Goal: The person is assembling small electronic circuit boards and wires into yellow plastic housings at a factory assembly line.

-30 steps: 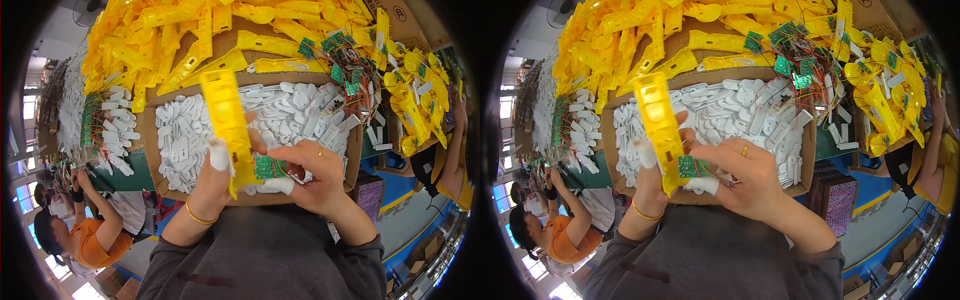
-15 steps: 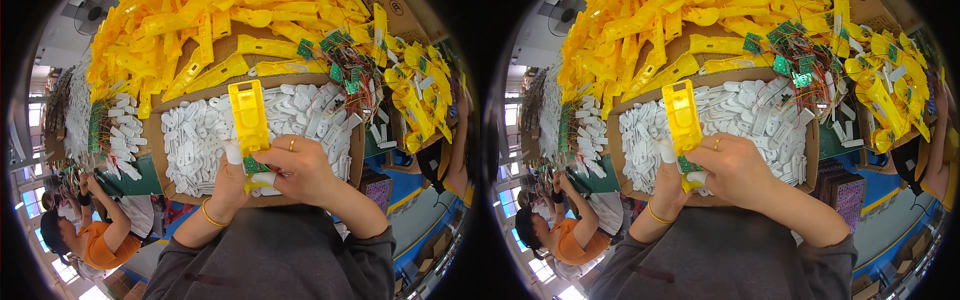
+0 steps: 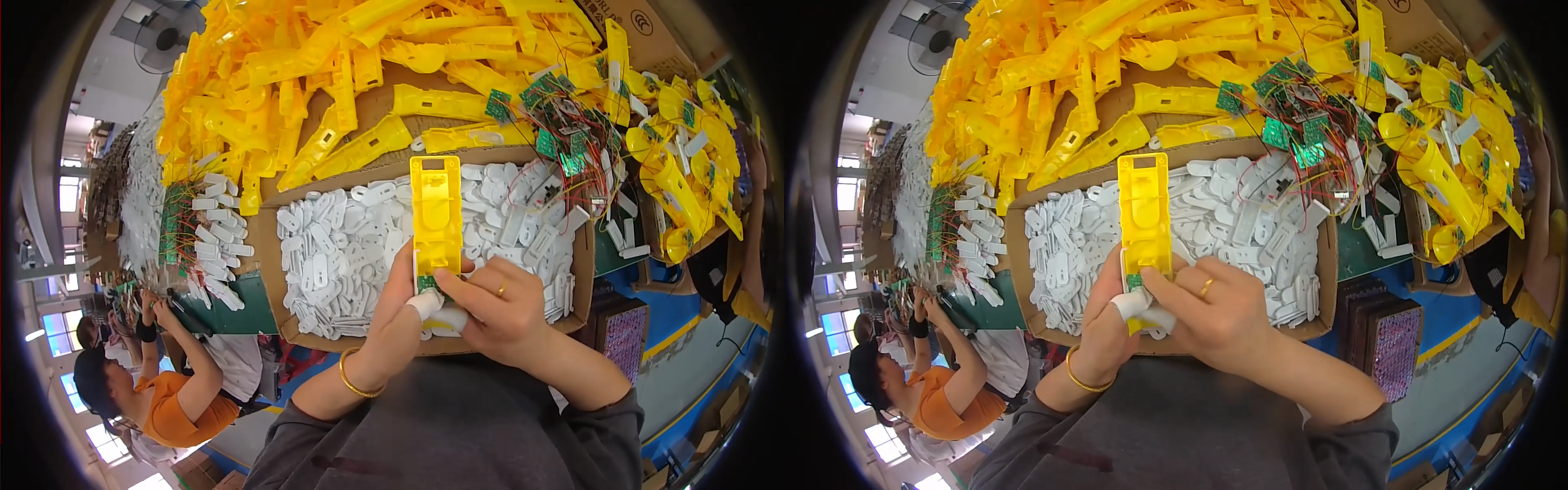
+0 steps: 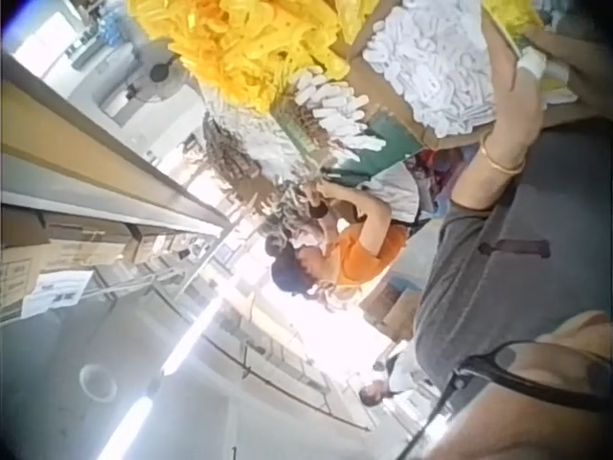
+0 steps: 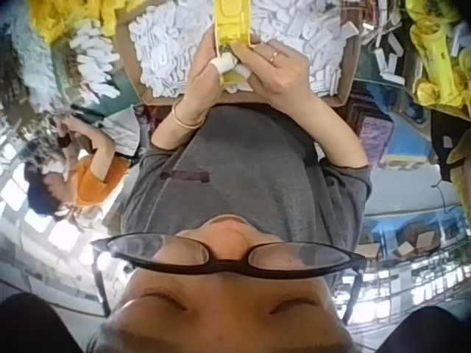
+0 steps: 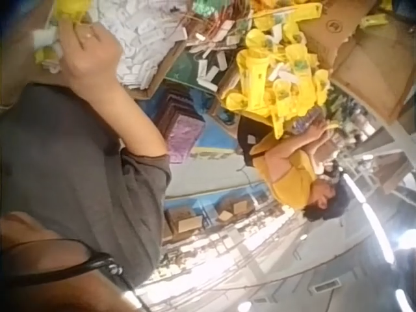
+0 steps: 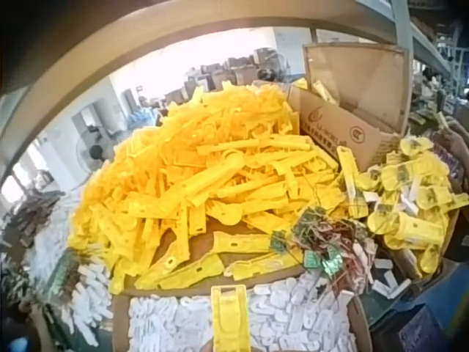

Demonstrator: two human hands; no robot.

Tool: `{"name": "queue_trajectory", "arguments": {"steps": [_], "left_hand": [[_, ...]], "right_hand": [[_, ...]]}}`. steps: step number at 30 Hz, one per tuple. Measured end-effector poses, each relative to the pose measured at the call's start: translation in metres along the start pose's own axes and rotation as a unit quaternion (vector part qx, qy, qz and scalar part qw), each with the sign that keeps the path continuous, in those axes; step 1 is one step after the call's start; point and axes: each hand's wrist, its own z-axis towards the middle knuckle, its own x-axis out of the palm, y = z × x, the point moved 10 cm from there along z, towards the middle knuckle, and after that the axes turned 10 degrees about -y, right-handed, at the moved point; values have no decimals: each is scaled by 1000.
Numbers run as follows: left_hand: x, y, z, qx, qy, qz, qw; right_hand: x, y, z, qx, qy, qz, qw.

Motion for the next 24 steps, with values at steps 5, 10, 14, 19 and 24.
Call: {"name": "queue_trajectory", "arguments": {"steps": [5, 10, 14, 19, 24], "left_hand": [[11, -8, -1, 23, 14, -30, 999], [18, -15, -5, 112, 36, 163, 980], [16, -15, -2, 201, 16, 346, 916], [10, -14, 6, 229, -26, 376, 897], [7, -9, 20, 141, -29, 188, 972]], "right_hand": [[3, -46, -7, 232, -22, 299, 926], [42, -53, -37, 453, 78, 491, 740], [57, -70, -53, 487, 92, 483, 722], [67, -79, -51, 498, 64, 511, 698], [56, -74, -32, 483, 26, 540, 689]]}}
